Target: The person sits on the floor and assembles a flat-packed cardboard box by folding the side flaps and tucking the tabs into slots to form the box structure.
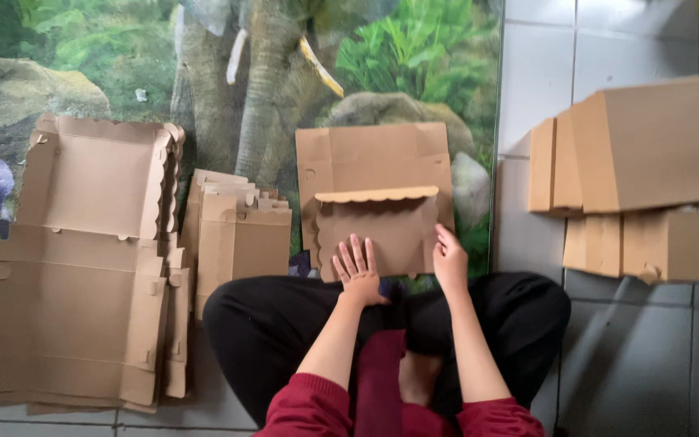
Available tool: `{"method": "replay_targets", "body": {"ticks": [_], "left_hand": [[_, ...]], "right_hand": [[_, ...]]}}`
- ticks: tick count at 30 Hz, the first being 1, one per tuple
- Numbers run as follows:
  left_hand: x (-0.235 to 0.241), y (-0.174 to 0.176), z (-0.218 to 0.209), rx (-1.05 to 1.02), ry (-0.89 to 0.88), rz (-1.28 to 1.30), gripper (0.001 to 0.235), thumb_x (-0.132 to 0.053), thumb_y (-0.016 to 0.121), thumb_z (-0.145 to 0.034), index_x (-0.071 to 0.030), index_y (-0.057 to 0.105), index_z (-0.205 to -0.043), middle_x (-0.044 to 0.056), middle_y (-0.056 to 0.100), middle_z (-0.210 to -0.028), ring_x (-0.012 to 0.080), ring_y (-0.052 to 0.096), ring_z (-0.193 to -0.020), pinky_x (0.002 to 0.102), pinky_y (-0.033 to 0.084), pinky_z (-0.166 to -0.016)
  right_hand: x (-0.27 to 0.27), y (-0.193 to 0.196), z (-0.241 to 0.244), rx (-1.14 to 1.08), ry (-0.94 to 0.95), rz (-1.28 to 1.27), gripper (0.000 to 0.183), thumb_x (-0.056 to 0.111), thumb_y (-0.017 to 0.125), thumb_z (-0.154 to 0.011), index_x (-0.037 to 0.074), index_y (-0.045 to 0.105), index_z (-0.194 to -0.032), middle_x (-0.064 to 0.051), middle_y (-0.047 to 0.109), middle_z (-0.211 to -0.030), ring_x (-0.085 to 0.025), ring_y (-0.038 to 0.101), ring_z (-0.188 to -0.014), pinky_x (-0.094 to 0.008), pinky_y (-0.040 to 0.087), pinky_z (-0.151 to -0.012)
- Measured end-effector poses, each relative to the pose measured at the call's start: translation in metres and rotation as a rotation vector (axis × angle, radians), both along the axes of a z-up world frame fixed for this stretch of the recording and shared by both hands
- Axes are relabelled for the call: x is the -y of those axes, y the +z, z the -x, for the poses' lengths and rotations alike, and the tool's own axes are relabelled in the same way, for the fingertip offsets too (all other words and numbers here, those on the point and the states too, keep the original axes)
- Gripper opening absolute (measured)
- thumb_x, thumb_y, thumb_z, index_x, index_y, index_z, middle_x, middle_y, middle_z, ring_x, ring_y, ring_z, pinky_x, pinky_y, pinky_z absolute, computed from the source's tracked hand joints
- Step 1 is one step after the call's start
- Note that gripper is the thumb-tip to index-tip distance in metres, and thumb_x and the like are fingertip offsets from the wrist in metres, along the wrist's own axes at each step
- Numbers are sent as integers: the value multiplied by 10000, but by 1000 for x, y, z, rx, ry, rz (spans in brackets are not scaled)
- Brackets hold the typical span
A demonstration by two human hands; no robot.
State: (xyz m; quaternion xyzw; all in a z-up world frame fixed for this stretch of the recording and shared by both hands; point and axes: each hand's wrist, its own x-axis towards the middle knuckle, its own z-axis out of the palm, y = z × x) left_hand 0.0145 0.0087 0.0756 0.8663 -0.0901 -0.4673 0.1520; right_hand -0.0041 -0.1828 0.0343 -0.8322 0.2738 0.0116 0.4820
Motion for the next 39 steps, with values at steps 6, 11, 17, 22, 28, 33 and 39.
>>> {"method": "replay_targets", "body": {"ticks": [6, 11, 17, 22, 28, 33, 39], "left_hand": [[2, -13, 12, 125, 5, -15, 1461, -440, 880, -568, -76, -204, -1477, 231, -311, -1491, 481, -306, -1336, 633, -187, -1077], [-1, -47, 26, 301, 2, 20, 1526, -466, 917, -468, -81, -148, -1491, 238, -276, -1496, 486, -259, -1350, 654, -139, -1086], [-21, -73, 18, 497, 301, 179, 1079, -411, 810, -670, -78, 184, -1483, 171, 125, -1501, 392, 107, -1382, 614, 48, -1124], [-84, -8, -3, 1153, 923, 599, 314, -100, 633, -812, -88, 656, -1125, 101, 619, -1121, 253, 590, -1088, 365, 460, -967], [-149, 8, 0, 490, 1718, 1228, 377, -361, 421, -1001, -127, 451, -1296, 74, 466, -1326, 214, 418, -1142, 294, 412, -885], [-139, 2, -6, 277, 1616, 1324, 464, -500, 391, -986, -196, 491, -1322, 27, 432, -1398, 195, 364, -1237, 355, 265, -1041], [-123, -2, -15, 208, 1666, 1024, 421, -389, 524, -976, -171, 476, -1332, 56, 454, -1418, 235, 356, -1296, 418, 207, -1099]], "right_hand": [[19, -77, 35, -56, -134, -127, 724, 239, 800, -756, 104, 421, -1358, -196, 632, -1120, -313, 641, -979, -374, 583, -750], [8, -47, 34, -420, 99, 57, 673, 480, 799, -675, 126, 561, -1195, -104, 692, -1015, -271, 632, -1045, -413, 538, -867], [10, -37, 36, -492, 214, 61, 676, 480, 684, -762, 68, 550, -1281, -145, 646, -1167, -283, 587, -1135, -416, 506, -921], [0, 116, 30, -225, 237, -210, 345, 250, 596, -888, -29, 608, -687, -125, 564, -478, -173, 507, -327, -286, 409, -366], [26, 236, 27, 291, 313, -429, 188, 53, 618, -829, 41, 615, -641, -90, 464, -411, -160, 472, -302, -243, 405, -340], [41, 232, -74, 679, 68, -318, 130, 52, 682, -945, 51, 598, -845, -117, 497, -482, -193, 462, -296, -288, 387, -311], [33, 180, -136, 321, 2, -428, 694, 369, 642, -996, -45, 289, -1427, -310, 328, -1440, -371, 409, -1323, -453, 425, -1063]]}}
